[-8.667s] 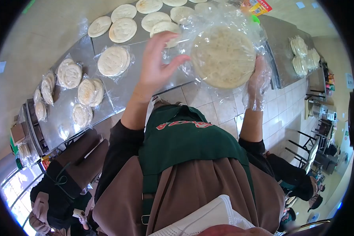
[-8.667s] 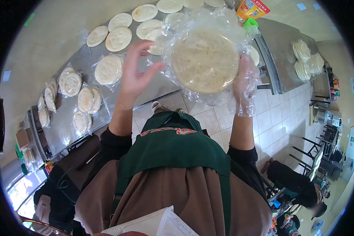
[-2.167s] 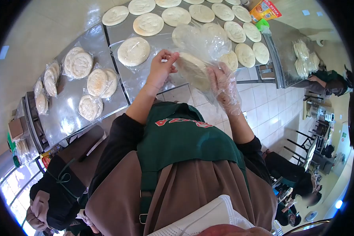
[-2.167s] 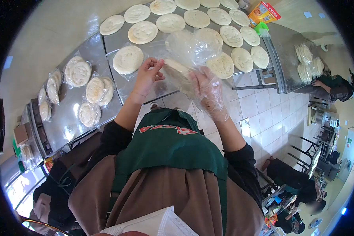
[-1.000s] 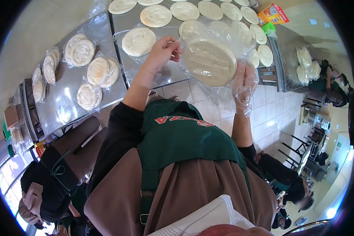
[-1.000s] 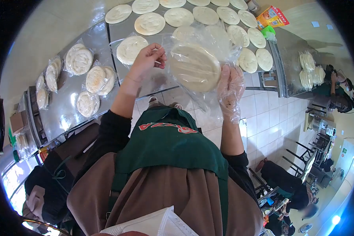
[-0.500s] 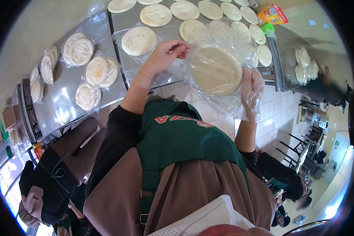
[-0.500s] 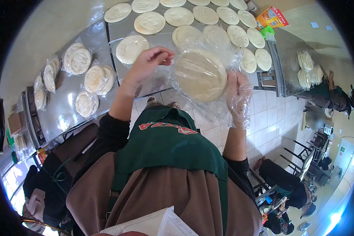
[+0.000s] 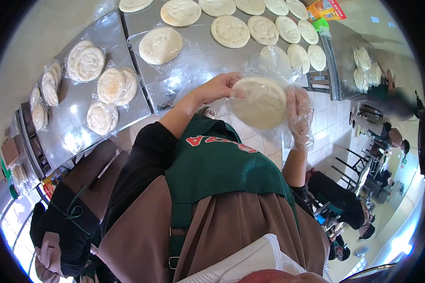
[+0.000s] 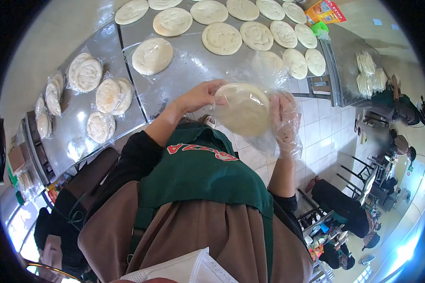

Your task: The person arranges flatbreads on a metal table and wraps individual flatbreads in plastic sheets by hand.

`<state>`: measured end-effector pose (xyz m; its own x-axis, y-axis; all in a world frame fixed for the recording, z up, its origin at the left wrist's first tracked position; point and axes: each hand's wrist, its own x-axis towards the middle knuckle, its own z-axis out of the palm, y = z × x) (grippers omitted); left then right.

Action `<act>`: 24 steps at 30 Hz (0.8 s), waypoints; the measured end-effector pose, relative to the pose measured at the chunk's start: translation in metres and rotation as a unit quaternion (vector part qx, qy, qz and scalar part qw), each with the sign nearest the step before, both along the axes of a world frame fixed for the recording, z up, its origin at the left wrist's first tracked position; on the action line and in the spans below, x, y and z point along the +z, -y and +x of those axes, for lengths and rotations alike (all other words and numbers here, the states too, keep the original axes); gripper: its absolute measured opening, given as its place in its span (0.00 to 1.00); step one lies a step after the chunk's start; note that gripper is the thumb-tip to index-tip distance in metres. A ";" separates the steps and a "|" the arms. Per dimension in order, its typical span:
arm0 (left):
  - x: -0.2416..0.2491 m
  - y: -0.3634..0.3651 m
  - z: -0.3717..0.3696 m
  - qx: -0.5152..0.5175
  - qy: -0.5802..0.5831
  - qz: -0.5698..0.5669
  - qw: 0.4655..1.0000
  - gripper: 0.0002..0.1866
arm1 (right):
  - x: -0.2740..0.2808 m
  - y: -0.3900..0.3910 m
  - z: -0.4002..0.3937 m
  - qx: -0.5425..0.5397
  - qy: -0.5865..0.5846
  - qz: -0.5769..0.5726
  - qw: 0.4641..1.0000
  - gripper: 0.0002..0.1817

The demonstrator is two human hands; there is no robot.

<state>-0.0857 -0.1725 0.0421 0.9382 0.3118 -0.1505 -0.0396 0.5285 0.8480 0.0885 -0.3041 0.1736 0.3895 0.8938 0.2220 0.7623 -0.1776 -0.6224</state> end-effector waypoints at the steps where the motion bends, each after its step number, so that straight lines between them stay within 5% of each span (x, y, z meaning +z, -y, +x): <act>1: 0.003 0.003 0.002 -0.009 -0.044 0.017 0.999 0.29 | -0.004 0.004 0.002 -0.004 0.006 -0.028 1.000 0.10; 7: -0.027 0.005 -0.001 -0.012 -0.008 -0.199 0.980 0.30 | -0.022 0.035 0.029 -0.097 0.011 -0.043 0.994 0.09; 12: -0.043 -0.015 -0.005 0.086 -0.011 -0.198 0.976 0.27 | -0.028 0.068 0.047 -0.186 0.092 -0.061 0.976 0.12; 14: -0.060 -0.028 0.003 0.215 -0.049 0.055 0.974 0.23 | -0.026 0.081 0.054 -0.217 0.116 -0.063 0.967 0.13; 16: -0.059 -0.030 0.012 0.202 -0.092 0.055 0.974 0.22 | -0.019 0.094 0.058 -0.254 0.168 -0.069 0.950 0.14; 17: -0.076 -0.030 0.020 0.200 -0.100 0.327 0.918 0.24 | -0.018 0.099 0.059 -0.268 0.172 -0.064 0.946 0.14; 18: -0.089 -0.028 0.025 0.184 -0.097 0.574 0.792 0.25 | -0.016 0.103 0.058 -0.274 0.172 -0.065 0.944 0.14; 20: -0.102 -0.009 0.032 0.127 -0.160 0.606 0.769 0.29 | -0.013 0.110 0.056 -0.321 0.162 -0.061 0.931 0.13; 22: -0.127 0.002 0.038 0.073 -0.176 0.713 0.675 0.28 | -0.013 0.115 0.053 -0.328 0.163 -0.041 0.929 0.13; 24: -0.132 0.001 0.048 0.058 -0.185 0.720 0.666 0.28 | -0.010 0.117 0.046 -0.340 0.158 -0.038 0.926 0.12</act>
